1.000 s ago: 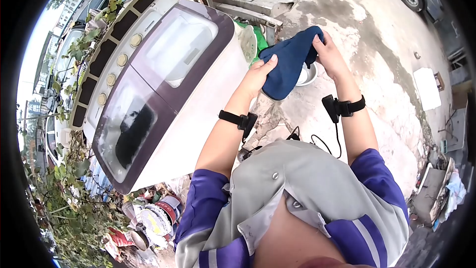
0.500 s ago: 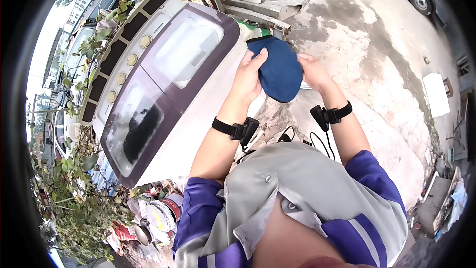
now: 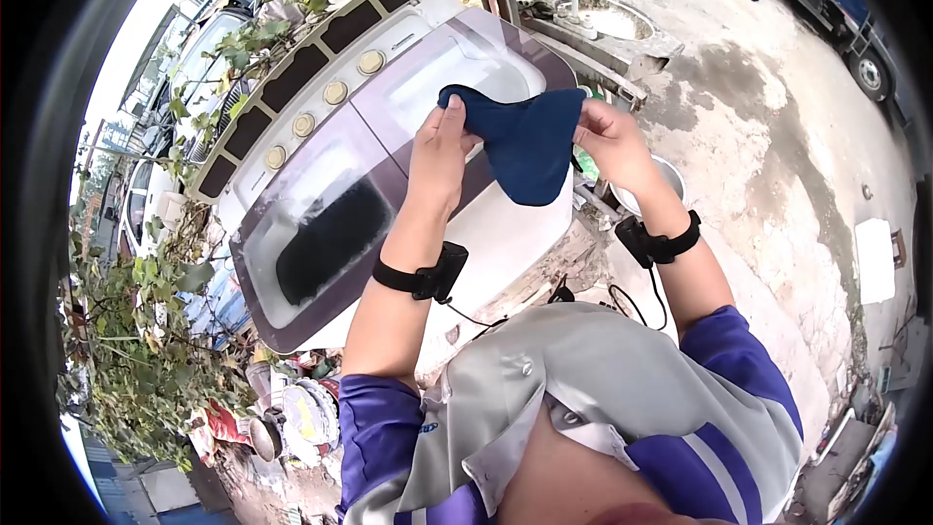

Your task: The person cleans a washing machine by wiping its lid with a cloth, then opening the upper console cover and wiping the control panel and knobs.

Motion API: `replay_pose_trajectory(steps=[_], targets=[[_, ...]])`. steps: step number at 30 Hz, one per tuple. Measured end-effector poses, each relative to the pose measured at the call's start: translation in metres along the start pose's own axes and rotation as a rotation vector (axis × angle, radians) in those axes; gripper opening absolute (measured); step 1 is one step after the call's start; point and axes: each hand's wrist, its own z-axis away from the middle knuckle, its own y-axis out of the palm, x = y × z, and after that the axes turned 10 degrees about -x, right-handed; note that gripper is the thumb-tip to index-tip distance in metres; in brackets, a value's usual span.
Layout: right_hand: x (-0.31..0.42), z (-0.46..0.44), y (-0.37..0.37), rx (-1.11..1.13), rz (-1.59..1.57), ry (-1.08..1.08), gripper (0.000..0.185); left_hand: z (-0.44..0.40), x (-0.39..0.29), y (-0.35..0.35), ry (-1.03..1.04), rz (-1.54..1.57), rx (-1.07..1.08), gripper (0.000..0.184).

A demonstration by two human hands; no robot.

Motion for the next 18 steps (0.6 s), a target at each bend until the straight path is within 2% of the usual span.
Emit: replay_pose_trajectory(steps=[2,3,4,5,6,7,9,10,11,12,14,15,16,18], targets=[[0.005,-0.014,0.014,0.041,0.319,-0.052,0.026,-0.012,-0.013,-0.025,0.071,-0.073,-0.058,0.036],[0.002,-0.020,0.027,-0.068,0.300,-0.125,0.022,-0.026,-0.017,-0.045,0.082,-0.132,-0.059,0.035],[0.000,-0.027,0.039,-0.180,0.281,-0.199,0.020,-0.038,-0.025,-0.058,0.110,-0.043,-0.073,0.034],[0.006,-0.032,0.048,-0.212,0.236,-0.173,0.022,-0.047,-0.037,-0.072,0.073,0.057,-0.072,0.034],[0.012,-0.039,0.055,-0.215,0.224,-0.053,0.019,-0.052,-0.053,-0.084,0.037,0.157,-0.070,0.034],[0.011,-0.046,0.063,-0.230,0.194,-0.077,0.018,-0.051,-0.074,-0.090,-0.085,0.192,-0.116,0.037],[0.009,-0.063,0.078,-0.201,0.103,-0.135,0.017,-0.053,-0.102,-0.112,-0.210,-0.046,-0.023,0.045],[0.012,-0.067,0.087,-0.206,0.167,-0.094,0.017,-0.056,-0.108,-0.127,-0.276,-0.167,0.024,0.050],[0.014,-0.073,0.097,-0.213,0.261,-0.143,0.017,-0.071,-0.096,-0.148,-0.203,-0.403,0.126,0.070],[0.015,-0.078,0.106,-0.222,0.356,-0.190,0.018,-0.073,-0.103,-0.162,-0.208,-0.732,0.207,0.083],[0.027,-0.087,0.127,-0.188,0.455,-0.240,0.020,-0.066,-0.113,-0.177,-0.079,-1.051,0.542,0.086],[0.029,-0.095,0.133,-0.137,0.464,-0.269,0.021,-0.063,-0.109,-0.185,-0.006,-1.165,0.653,0.083],[0.030,-0.105,0.138,-0.082,0.472,-0.299,0.021,-0.061,-0.104,-0.191,0.042,-1.307,0.747,0.068],[0.042,-0.119,0.139,0.172,0.519,-0.235,0.031,-0.055,-0.101,-0.192,-0.032,-1.566,0.661,0.051]])
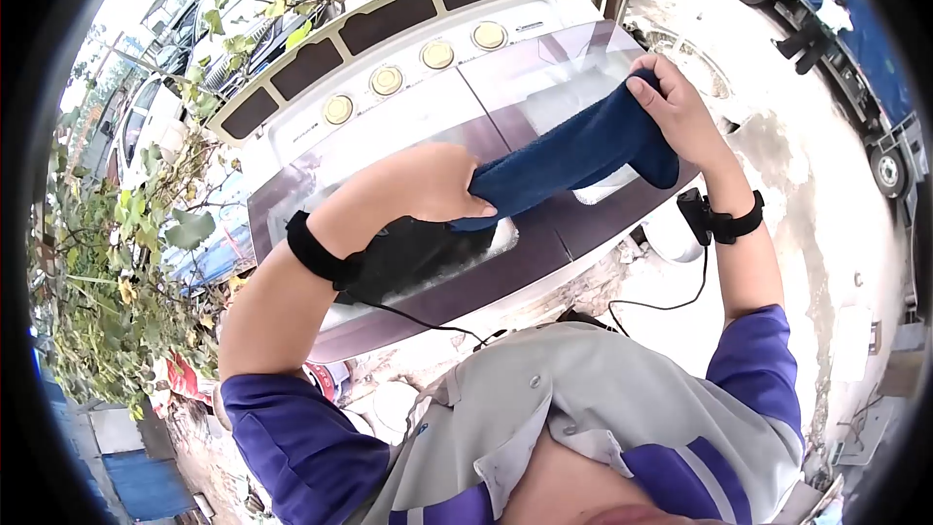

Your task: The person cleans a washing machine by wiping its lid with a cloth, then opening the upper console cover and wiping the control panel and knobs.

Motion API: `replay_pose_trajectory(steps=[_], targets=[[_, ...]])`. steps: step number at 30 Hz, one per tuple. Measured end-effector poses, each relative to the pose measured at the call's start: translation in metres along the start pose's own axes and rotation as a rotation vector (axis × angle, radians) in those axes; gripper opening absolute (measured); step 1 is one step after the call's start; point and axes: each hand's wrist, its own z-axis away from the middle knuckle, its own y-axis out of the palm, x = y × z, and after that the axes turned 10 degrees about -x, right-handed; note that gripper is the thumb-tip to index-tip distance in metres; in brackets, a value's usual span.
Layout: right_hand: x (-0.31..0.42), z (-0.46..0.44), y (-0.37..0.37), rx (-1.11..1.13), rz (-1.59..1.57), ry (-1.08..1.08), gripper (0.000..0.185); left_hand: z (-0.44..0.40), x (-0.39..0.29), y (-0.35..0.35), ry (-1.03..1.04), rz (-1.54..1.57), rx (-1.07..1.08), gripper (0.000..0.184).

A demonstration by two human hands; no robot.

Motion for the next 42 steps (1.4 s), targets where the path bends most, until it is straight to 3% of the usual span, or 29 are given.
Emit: replay_pose_trajectory(steps=[1,3,6,8,10,12,14,15,16,18,20,21,23,25,28,32,35,40,42], targets=[[0.013,-0.003,-0.005,0.128,0.049,-0.028,0.037,0.000,0.007,0.001,-0.019,0.006,-0.043,0.038],[0.011,-0.022,-0.010,0.458,0.093,-0.010,0.057,-0.002,0.035,-0.002,-0.057,0.087,-0.151,0.036],[0.006,-0.058,0.003,0.676,0.113,-0.003,0.056,-0.007,0.062,-0.018,-0.134,0.403,-0.246,0.024],[-0.008,-0.094,0.014,0.683,0.079,-0.098,0.059,-0.025,0.078,-0.022,-0.223,0.675,-0.366,0.040],[-0.014,-0.138,0.020,0.676,0.011,-0.063,0.066,-0.052,0.089,-0.039,-0.321,0.819,-0.400,0.063],[-0.043,-0.181,0.030,0.475,-0.079,-0.151,0.058,-0.089,0.095,-0.051,-0.270,1.028,-0.485,0.065],[-0.068,-0.229,0.033,0.412,-0.057,-0.037,0.048,-0.133,0.095,-0.073,-0.269,1.100,-0.408,0.063],[-0.090,-0.255,0.040,0.280,0.050,-0.185,0.039,-0.161,0.096,-0.075,-0.268,1.133,-0.465,0.059],[-0.115,-0.279,0.051,0.182,0.262,-0.271,0.038,-0.188,0.094,-0.078,-0.344,1.120,-0.509,0.056],[-0.130,-0.274,0.085,0.096,0.631,-0.228,0.043,-0.234,0.086,-0.069,-0.520,1.048,-0.599,0.050],[-0.110,-0.235,0.113,0.296,0.926,-0.118,0.056,-0.271,0.081,-0.048,-0.484,0.286,-0.628,0.043],[-0.127,-0.222,0.139,0.315,0.925,-0.143,0.061,-0.274,0.070,-0.029,-0.528,0.077,-0.717,0.049],[-0.147,-0.204,0.189,0.317,0.962,-0.111,0.068,-0.269,0.060,0.002,-0.348,-0.013,-0.844,0.056],[-0.146,-0.203,0.180,0.273,0.892,-0.223,0.054,-0.251,0.050,0.019,-0.160,-0.128,-0.839,0.057],[-0.170,-0.232,0.155,0.179,0.689,-0.398,0.045,-0.253,0.053,0.025,-0.265,-0.013,-0.744,0.051],[-0.162,-0.237,0.168,0.135,0.673,-0.411,0.024,-0.255,0.052,0.026,-0.155,-0.254,-0.913,0.019],[-0.146,-0.258,0.200,0.126,0.565,-0.391,0.022,-0.242,0.062,0.026,-0.202,-0.308,-0.939,0.009],[-0.114,-0.252,0.225,0.144,0.403,-0.561,0.018,-0.216,0.076,0.014,-0.475,0.130,-0.755,0.047],[-0.121,-0.256,0.220,0.172,0.444,-0.640,0.018,-0.219,0.061,0.013,-0.485,0.071,-0.666,0.044]])
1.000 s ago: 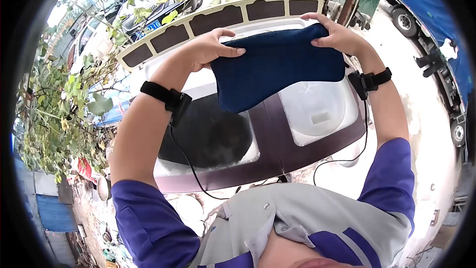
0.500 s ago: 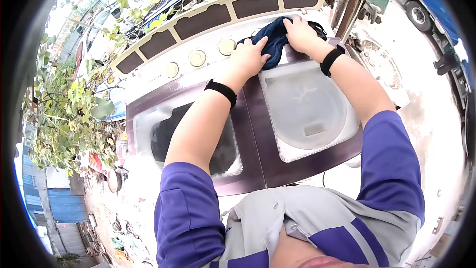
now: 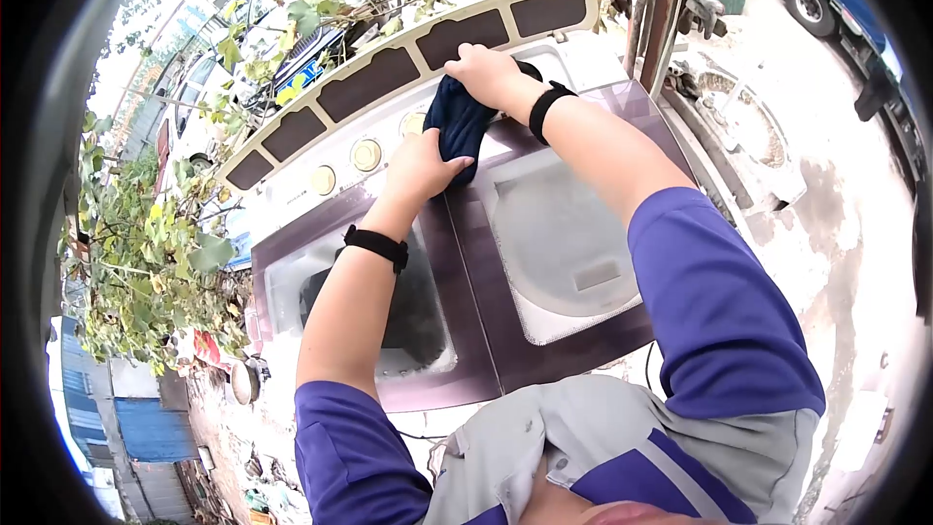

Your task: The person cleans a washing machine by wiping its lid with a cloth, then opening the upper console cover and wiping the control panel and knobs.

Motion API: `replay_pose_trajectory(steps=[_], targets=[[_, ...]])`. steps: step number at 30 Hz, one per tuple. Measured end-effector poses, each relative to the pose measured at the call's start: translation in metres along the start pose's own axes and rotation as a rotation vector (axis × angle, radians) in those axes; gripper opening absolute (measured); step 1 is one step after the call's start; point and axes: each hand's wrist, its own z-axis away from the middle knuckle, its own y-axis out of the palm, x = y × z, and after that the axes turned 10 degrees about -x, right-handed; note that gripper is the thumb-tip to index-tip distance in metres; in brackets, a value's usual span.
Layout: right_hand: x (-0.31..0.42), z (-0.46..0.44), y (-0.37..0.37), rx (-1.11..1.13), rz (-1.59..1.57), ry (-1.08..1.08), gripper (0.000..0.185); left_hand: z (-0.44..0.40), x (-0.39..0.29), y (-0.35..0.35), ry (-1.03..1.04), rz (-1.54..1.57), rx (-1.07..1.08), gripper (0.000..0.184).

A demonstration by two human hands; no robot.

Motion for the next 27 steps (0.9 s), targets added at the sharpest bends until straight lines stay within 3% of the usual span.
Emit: replay_pose_trajectory(steps=[3,4,7,10,11,12,14,16,18,21,24,25,27], targets=[[-0.013,0.004,-0.002,-0.032,0.037,0.068,0.016,-0.002,-0.014,0.008,0.095,-0.011,0.007,0.034],[-0.022,0.007,-0.006,-0.066,0.036,0.109,0.016,-0.006,-0.027,0.005,0.099,-0.009,0.026,0.046],[-0.054,0.023,-0.019,-0.039,0.198,0.234,0.016,-0.016,-0.060,0.027,0.194,0.124,-0.050,0.039],[-0.073,0.021,-0.038,0.169,0.322,0.339,0.016,-0.022,-0.089,0.047,0.287,0.117,-0.080,0.023],[-0.067,0.016,-0.042,0.193,0.347,0.294,0.017,-0.020,-0.091,0.055,0.260,0.109,-0.152,0.018],[-0.057,0.015,-0.042,0.223,0.362,0.251,0.018,-0.019,-0.087,0.049,0.289,0.114,-0.094,0.015],[-0.040,0.019,-0.035,0.076,0.264,-0.047,0.024,-0.012,-0.073,0.033,0.216,0.098,0.083,0.015],[-0.027,0.032,-0.024,0.067,0.105,-0.235,0.023,0.003,-0.055,0.010,0.191,0.015,0.105,0.016],[-0.035,0.046,-0.010,-0.008,0.106,-0.298,0.036,0.005,-0.026,0.026,0.211,0.068,-0.026,0.019],[-0.053,0.050,-0.025,0.099,0.240,-0.254,0.043,0.000,-0.032,0.030,0.234,0.021,-0.007,0.017],[-0.063,0.056,-0.030,0.098,0.375,-0.117,0.037,-0.001,-0.057,0.032,0.275,0.005,-0.004,0.017],[-0.062,0.057,-0.033,0.075,0.380,-0.088,0.026,-0.002,-0.063,0.037,0.298,-0.017,-0.033,0.017],[-0.044,0.058,-0.050,0.316,0.403,-0.006,0.022,0.000,-0.070,0.035,0.315,-0.046,-0.057,0.018]])
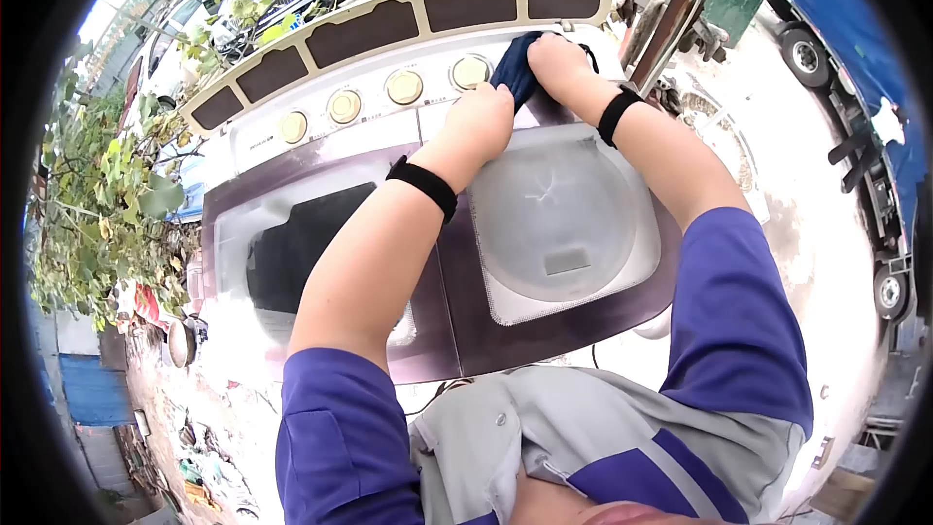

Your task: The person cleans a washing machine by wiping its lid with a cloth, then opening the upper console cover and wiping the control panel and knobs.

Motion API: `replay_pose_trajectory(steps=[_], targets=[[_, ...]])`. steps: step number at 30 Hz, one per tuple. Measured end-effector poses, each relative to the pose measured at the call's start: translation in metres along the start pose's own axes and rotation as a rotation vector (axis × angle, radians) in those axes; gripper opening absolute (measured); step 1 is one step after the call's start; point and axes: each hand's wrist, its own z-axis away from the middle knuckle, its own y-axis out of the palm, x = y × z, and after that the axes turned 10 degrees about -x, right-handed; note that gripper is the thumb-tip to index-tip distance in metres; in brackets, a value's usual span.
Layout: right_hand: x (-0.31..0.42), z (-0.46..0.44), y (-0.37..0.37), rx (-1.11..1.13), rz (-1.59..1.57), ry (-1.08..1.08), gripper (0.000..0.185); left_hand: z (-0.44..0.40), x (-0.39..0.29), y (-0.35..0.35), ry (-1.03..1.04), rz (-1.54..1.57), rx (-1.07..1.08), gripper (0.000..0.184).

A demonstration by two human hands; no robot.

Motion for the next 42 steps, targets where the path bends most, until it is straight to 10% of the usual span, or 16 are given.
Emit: replay_pose_trajectory(steps=[8,12,29,42], targets=[[-0.054,0.016,-0.015,0.012,-0.509,0.172,0.021,0.019,0.014,-0.003,0.033,0.013,0.015,0.020],[-0.052,-0.004,-0.001,-0.321,-0.368,0.116,0.025,-0.008,-0.008,0.016,-0.021,0.103,-0.085,0.028],[-0.048,-0.066,-0.004,0.114,-0.032,0.310,0.032,-0.029,-0.024,0.049,-0.131,0.043,-0.092,0.039],[-0.046,-0.039,-0.008,0.393,-0.399,0.706,0.037,0.011,-0.026,0.006,-0.299,0.213,0.019,0.039]])
